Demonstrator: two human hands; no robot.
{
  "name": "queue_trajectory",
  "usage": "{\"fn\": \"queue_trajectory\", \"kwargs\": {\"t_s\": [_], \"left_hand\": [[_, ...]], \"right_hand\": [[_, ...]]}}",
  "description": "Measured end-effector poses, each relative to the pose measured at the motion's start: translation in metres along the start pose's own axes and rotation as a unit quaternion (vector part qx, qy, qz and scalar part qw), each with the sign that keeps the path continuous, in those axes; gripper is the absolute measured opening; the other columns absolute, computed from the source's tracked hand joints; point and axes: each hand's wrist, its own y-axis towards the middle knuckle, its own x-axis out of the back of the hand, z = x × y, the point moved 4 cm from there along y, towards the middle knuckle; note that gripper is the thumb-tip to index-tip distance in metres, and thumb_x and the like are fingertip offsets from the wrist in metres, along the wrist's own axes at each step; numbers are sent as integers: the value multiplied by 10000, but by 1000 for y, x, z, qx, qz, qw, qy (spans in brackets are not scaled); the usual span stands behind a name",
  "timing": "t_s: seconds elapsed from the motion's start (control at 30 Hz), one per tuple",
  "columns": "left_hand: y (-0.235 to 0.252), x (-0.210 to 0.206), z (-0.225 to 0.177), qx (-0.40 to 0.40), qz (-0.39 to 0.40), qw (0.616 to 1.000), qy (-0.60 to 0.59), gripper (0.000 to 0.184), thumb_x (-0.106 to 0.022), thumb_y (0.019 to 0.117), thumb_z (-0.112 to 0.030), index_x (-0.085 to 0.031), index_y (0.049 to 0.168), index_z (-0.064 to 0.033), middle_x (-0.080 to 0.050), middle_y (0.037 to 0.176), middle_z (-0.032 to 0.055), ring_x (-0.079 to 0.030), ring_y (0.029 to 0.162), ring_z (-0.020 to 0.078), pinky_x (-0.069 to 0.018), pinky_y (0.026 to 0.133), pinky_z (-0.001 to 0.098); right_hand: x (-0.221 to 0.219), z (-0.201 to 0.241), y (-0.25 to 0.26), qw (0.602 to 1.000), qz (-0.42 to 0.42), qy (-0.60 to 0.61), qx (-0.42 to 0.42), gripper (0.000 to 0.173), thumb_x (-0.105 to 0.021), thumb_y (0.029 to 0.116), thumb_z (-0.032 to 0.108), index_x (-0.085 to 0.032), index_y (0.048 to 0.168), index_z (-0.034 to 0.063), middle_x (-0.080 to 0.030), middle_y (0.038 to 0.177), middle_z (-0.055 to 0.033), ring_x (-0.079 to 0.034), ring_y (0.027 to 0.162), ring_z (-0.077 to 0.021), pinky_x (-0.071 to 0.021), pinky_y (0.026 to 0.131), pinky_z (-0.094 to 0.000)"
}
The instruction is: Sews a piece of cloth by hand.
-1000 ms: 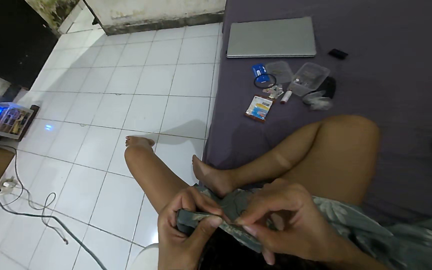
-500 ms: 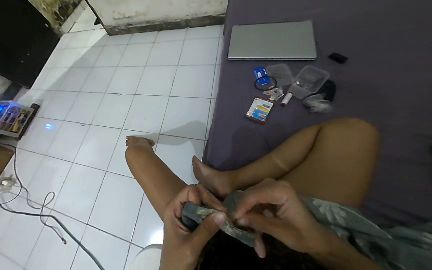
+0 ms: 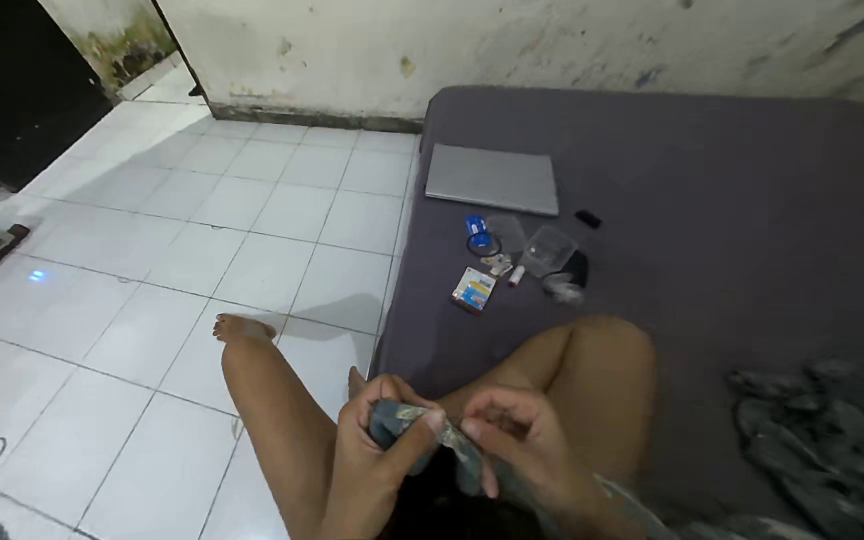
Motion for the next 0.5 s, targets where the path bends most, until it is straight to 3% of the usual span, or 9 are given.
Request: {"fn": "queue_trajectory", "kwargs": {"t_s": [0.1,0.3,0.4,0.5], "left_hand": [[5,-4,0,-2,-14,1000,-14,103,-743,885,-130,-660,849,-179,-714,881,-111,-663,810,-50,-552,721,137],[10,-12,-1,28,6,1000,-7,104,-717,884,-64,-639,868,-131,-716,889,-97,-671,821,-41,-558,743,153],[11,-12,1,20,-35,999,8,112,-718,885,-57,-627,863,-118,-714,871,-89,-664,790,-46,-550,716,141],[11,-13,3,6,-102,994,27,127,-715,883,-33,-617,846,-105,-705,839,-82,-658,764,-43,-547,707,138]], "right_hand": [[5,8,2,1000,23,-8,2,111,-657,977,168,-746,1030,206,-731,837,173,-650,624,81,-555,546,-112],[5,11,10,997,-16,-79,18,117,-631,984,152,-728,1005,214,-688,771,218,-549,576,162,-442,488,-42],[9,6,16,995,-36,-86,40,120,-666,972,165,-755,1026,227,-714,799,195,-555,563,150,-450,479,-50],[16,1,19,968,-72,-196,135,210,-694,963,203,-735,1168,181,-712,1068,130,-595,721,122,-506,616,-66]]}}
